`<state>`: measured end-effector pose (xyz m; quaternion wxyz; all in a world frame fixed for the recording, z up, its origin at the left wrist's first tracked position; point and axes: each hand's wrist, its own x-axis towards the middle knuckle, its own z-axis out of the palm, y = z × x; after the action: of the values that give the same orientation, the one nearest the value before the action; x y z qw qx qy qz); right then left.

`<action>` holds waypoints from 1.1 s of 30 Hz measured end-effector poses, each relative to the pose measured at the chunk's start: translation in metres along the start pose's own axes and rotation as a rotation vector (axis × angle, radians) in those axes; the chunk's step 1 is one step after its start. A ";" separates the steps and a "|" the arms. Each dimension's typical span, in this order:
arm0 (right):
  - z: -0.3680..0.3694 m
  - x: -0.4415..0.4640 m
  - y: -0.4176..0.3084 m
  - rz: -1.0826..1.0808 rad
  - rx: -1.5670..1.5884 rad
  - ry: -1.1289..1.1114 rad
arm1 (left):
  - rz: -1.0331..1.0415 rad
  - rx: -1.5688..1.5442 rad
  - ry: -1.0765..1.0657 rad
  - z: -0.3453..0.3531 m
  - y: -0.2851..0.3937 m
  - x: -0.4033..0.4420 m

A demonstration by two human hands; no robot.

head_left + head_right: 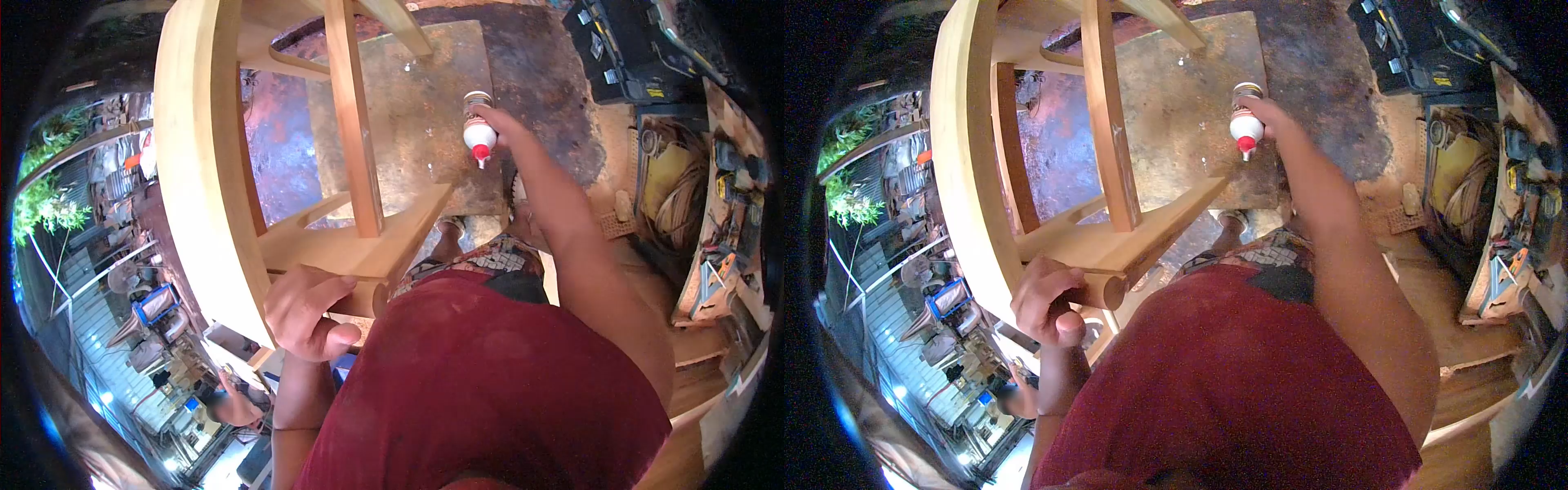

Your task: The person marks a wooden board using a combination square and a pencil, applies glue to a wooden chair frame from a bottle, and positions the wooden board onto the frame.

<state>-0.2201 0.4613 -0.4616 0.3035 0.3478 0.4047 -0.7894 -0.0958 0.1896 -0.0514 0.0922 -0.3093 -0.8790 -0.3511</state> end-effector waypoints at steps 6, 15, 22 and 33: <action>0.021 0.045 -0.035 -0.037 -1.156 0.049 | 0.001 0.009 0.023 0.001 0.001 0.000; 0.114 0.024 -0.031 -0.158 -2.238 0.114 | -0.070 0.033 0.046 0.002 0.002 -0.001; 0.126 0.070 0.008 0.044 -2.626 -0.197 | -0.040 0.068 0.054 0.003 0.002 0.001; 0.134 -0.118 -0.059 -0.904 -1.030 -0.161 | -0.101 0.107 0.080 0.001 0.007 0.003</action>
<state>-0.2380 0.3998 -0.2846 0.1004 -0.1033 0.8096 -0.5690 -0.0933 0.1958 -0.0472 0.1260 -0.2447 -0.9066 -0.3199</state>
